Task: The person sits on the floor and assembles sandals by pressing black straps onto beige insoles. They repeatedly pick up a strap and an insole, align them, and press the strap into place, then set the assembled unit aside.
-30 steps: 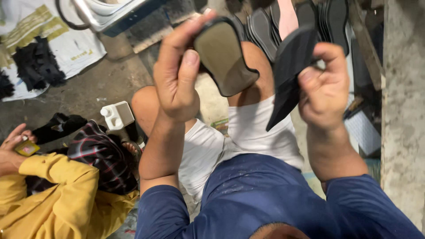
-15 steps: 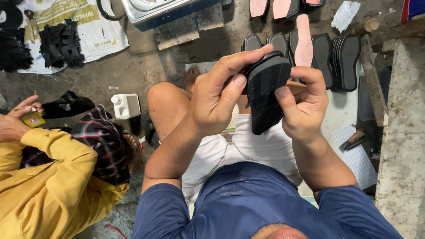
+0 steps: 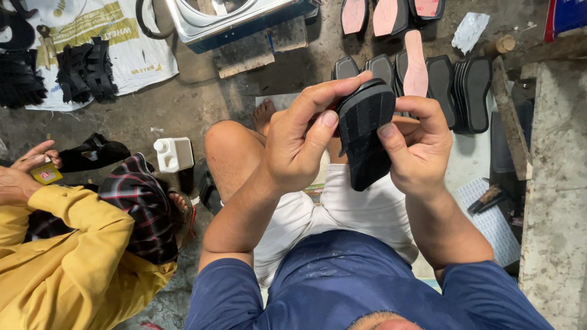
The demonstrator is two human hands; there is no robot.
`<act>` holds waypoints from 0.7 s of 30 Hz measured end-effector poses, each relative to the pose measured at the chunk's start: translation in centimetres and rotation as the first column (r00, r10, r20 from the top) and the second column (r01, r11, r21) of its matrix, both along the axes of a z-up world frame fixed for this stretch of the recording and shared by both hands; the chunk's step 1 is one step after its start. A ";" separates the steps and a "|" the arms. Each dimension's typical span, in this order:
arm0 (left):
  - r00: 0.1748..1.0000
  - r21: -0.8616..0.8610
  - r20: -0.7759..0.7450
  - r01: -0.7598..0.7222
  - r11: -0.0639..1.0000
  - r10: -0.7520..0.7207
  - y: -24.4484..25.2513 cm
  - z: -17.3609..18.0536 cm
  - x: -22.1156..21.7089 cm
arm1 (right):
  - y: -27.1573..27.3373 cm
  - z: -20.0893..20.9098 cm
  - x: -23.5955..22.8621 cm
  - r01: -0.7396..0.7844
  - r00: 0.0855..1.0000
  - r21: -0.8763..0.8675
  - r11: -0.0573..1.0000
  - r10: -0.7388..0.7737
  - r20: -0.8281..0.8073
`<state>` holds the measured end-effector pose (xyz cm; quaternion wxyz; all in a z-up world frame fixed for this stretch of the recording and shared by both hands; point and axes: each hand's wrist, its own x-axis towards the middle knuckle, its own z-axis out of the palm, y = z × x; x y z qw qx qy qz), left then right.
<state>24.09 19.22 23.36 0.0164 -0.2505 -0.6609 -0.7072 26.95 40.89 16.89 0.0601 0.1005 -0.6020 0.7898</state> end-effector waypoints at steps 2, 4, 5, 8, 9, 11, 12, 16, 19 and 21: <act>1.000 0.000 0.002 -0.002 1.000 0.002 0.0 -0.1 0.1 | 0.0 0.1 -0.1 -0.013 1.000 -0.005 1.000 0.013 0.000; 1.000 0.013 0.004 0.002 1.000 -0.002 0.0 -0.1 0.1 | 0.1 0.2 -0.1 -0.032 0.999 -0.012 0.999 0.032 0.003; 1.000 0.013 0.008 0.003 1.000 -0.003 0.0 -0.1 0.1 | 0.2 0.3 -0.1 -0.040 0.999 -0.013 0.999 0.040 0.007; 1.000 0.005 0.013 0.002 1.000 -0.002 -0.1 0.1 0.2 | 0.3 0.4 -0.1 -0.045 0.999 0.008 0.999 0.045 0.009; 1.000 0.004 0.010 0.000 1.000 0.000 0.0 0.2 0.3 | 0.3 0.4 -0.1 -0.038 0.999 0.030 0.999 0.038 0.003; 1.000 0.009 -0.001 -0.018 1.000 0.018 0.3 0.3 0.5 | 0.3 0.5 0.0 -0.028 1.000 0.064 0.998 0.028 0.003; 0.999 0.009 -0.004 -0.034 0.999 0.034 0.4 0.4 0.6 | 0.3 0.6 0.0 -0.026 1.000 0.076 0.997 0.026 0.009; 0.993 -0.020 -0.002 -0.121 0.992 0.121 1.0 0.5 1.2 | 0.0 1.0 0.2 -0.042 0.999 0.062 0.997 0.041 0.023; 0.987 -0.031 -0.028 -0.159 0.987 0.159 1.3 0.4 1.4 | -0.1 1.3 0.3 -0.053 0.998 0.060 0.997 0.052 0.018; 0.983 -0.052 -0.055 -0.180 0.982 0.177 1.2 0.4 1.3 | -0.3 1.3 0.3 -0.045 0.999 0.056 0.997 0.044 0.021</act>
